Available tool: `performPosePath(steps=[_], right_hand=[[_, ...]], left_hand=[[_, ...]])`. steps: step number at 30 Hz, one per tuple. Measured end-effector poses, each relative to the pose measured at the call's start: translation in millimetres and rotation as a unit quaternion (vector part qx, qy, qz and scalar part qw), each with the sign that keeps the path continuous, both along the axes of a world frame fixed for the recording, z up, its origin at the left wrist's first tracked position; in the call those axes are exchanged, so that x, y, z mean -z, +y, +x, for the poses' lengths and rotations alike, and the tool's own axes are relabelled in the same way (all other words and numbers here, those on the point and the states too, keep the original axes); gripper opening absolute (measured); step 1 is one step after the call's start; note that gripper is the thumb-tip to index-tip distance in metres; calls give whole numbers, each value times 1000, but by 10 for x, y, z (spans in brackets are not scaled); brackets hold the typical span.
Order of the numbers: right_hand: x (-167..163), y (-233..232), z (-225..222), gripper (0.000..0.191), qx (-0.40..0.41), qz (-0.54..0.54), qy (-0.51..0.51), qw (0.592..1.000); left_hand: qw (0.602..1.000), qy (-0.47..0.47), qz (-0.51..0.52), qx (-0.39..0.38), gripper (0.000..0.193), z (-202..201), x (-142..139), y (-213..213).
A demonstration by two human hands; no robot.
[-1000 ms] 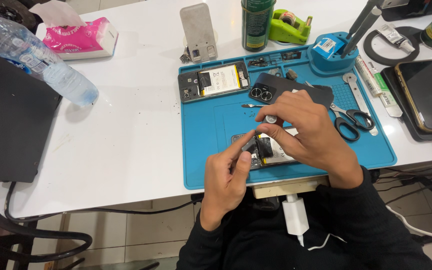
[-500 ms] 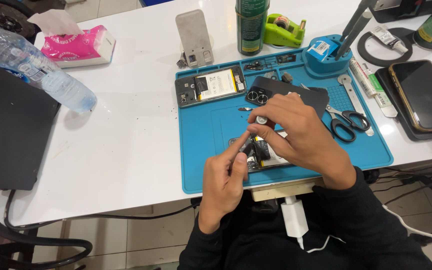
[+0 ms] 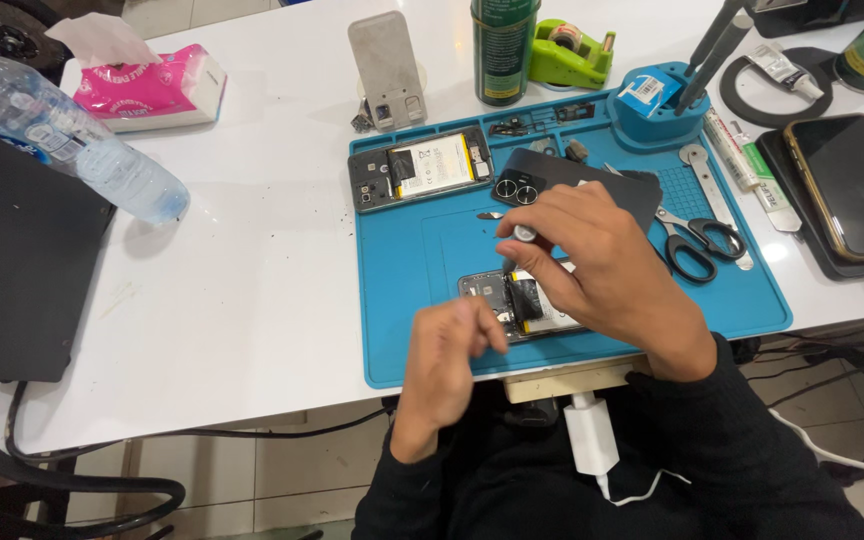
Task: The person works on a disassembled smartphone on a blue repair mat, using a screwdriver on its internals and pressing components into place. They then hold the reassembled phone and brush dust off its screen and back cover with a brush.
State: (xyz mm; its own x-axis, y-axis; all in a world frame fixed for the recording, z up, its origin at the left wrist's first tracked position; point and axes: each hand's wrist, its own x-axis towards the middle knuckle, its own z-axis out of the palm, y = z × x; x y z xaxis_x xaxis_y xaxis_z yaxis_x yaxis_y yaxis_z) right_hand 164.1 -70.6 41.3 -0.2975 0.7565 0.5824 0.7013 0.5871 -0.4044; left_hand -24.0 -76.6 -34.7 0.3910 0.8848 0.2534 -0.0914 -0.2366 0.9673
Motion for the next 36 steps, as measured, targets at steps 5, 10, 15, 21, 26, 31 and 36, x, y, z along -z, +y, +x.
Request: performPosePath(steps=[5, 10, 15, 21, 26, 31, 36], right_hand=[[34, -5, -17, 21, -9, 21, 7, 1000], [36, 7, -8, 19, -6, 12, 18, 1000], [47, 25, -3, 16, -26, 20, 30, 999], [65, 56, 23, 14, -25, 6, 35, 999], [73, 65, 38, 12, -29, 10, 33, 999], [78, 71, 52, 13, -19, 19, 42, 999], [108, 89, 29, 13, -26, 14, 40, 999]], left_hand=[[999, 14, 21, -25, 49, -13, 26, -16], [998, -62, -20, 4, 36, -29, 39, 27], [1000, -8, -13, -1, 31, -7, 58, -15], [999, -25, 33, -11, 55, -61, 125, -7], [998, -4, 49, -33, 55, -65, 150, -20], [997, -5, 62, -35, 58, -60, 141, -10], [997, -11, 71, -33, 59, -63, 147, -6]])
